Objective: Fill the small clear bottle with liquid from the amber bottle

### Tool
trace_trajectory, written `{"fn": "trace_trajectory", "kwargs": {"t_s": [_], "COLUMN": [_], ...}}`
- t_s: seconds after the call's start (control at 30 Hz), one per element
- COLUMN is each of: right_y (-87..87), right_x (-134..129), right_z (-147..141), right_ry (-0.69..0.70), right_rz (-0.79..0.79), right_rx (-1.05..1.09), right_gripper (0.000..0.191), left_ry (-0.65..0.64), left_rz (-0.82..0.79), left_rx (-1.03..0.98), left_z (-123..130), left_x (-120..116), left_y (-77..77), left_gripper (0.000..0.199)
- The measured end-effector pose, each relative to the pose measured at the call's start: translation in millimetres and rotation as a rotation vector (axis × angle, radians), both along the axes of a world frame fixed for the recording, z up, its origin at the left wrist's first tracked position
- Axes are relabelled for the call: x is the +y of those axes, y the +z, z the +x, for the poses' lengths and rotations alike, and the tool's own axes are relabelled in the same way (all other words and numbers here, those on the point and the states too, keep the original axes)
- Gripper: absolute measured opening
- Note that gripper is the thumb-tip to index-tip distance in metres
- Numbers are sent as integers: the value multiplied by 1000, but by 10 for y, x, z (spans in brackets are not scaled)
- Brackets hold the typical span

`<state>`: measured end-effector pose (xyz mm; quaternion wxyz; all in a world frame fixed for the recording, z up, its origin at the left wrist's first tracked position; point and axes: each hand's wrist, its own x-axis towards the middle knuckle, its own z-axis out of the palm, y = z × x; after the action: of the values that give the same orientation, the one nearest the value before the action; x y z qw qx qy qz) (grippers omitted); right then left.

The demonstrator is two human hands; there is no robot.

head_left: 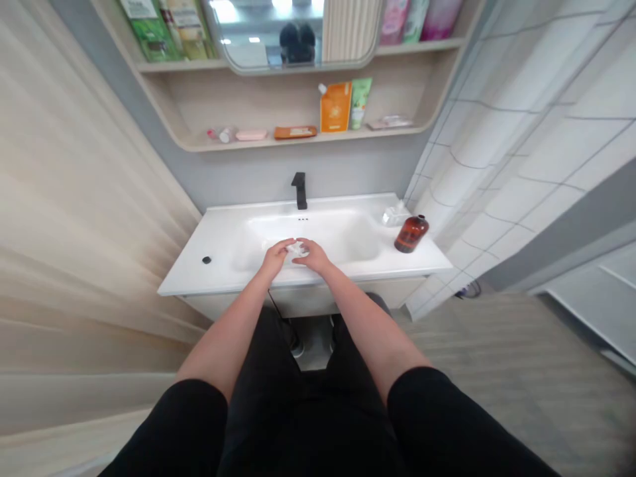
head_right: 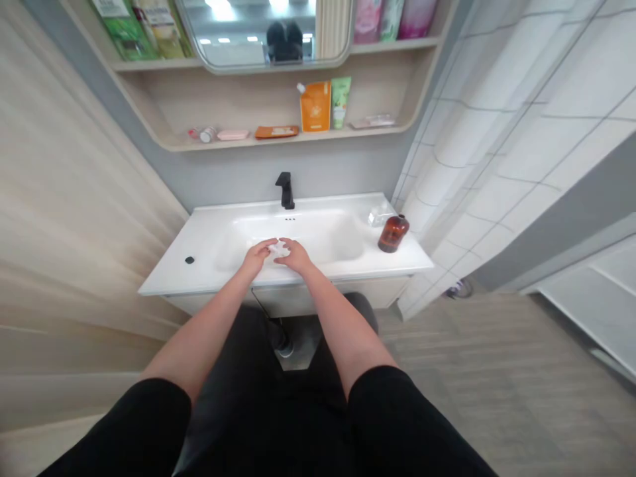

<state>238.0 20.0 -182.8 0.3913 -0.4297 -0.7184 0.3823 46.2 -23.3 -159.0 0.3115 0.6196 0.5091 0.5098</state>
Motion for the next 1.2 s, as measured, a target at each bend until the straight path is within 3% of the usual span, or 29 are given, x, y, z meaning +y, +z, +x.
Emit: {"fn": "trace_trajectory", "kwargs": {"t_s": [0.2, 0.37, 0.53, 0.7, 0.93, 1.1, 1.2], "right_y": [50, 35, 34, 91, 198, 178, 169], "right_x": [-17, 19, 14, -27, -106, -123, -121], "right_z": [7, 12, 33, 59, 63, 44, 27], "right_ry": [13, 36, 79, 92, 74, 36, 50], "right_rz": [-7, -22, -52, -121, -178, -246, -247], "right_rx": [28, 52, 122, 178, 249, 348, 376], "right_gripper": [85, 85, 86, 87, 84, 98, 99], "left_ry": [33, 67, 112, 17, -27, -122, -106], "left_rz": [-61, -30, -48, -61, -44, -90, -104], "left_rx": [-79, -86, -232, -329, -285, -377, -435], "left_z": [33, 12, -38, -41, -58, -74, -21], "left_x": [12, 32, 40, 29, 68, 54, 7], "left_y": [-23, -61, -80, -70, -98, -118, -101], "left_gripper": [60, 38, 52, 66, 58, 68, 66]}}
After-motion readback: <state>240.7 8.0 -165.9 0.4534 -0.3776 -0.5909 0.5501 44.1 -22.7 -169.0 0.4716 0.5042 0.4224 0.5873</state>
